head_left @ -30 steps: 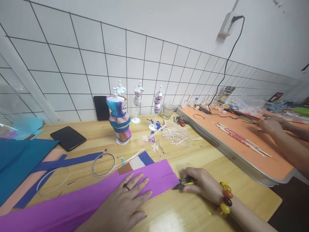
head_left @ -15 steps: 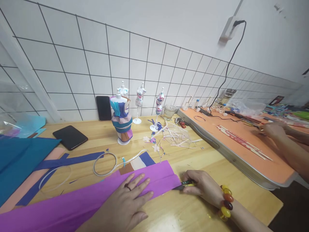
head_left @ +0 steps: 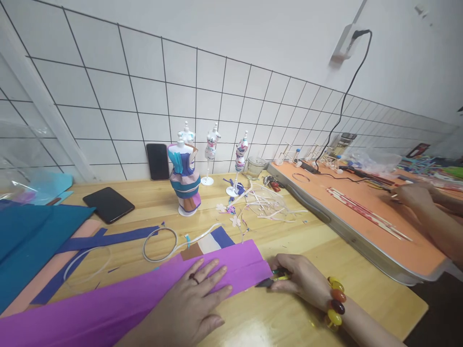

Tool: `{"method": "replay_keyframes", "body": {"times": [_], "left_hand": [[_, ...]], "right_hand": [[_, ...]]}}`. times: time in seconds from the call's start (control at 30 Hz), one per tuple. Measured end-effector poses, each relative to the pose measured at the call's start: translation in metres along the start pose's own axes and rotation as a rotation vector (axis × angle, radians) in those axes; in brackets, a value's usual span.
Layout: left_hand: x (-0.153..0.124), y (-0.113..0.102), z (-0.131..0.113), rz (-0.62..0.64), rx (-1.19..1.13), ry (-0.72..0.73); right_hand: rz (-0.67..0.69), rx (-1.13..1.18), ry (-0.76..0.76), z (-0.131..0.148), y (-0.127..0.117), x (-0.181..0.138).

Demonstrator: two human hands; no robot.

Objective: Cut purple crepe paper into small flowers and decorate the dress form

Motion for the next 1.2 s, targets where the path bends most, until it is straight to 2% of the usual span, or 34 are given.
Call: {"method": "replay_keyframes", "body": {"times": [0.33, 1.07, 1.2], "left_hand": [[0.0015, -0.0047, -0.0017, -0.017, -0.028, 0.003], [0.0008, -0.0066, -0.0029, -0.004, -0.067, -0.019], [0.0004, -0.0064, -0.0043, 0.029, -0.055, -0.023]], "right_hand": [[-0.008, -0.029, 0.002, -0.0067, 0.0010, -0.0025], [-0.001, -0.134, 0.014, 0.0003, 0.0080, 0.0039], [-0.003, -0.136, 0.011, 0.0012, 0.0077, 0.0053]]}}
Point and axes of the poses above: each hand's wrist, its own x-axis towards the middle knuckle, its own y-axis out of the palm, z = x × y, the point moved 7 cm from there along x, towards the middle knuckle, and after that the axes turned 6 degrees about -y, right-handed, at the moved point
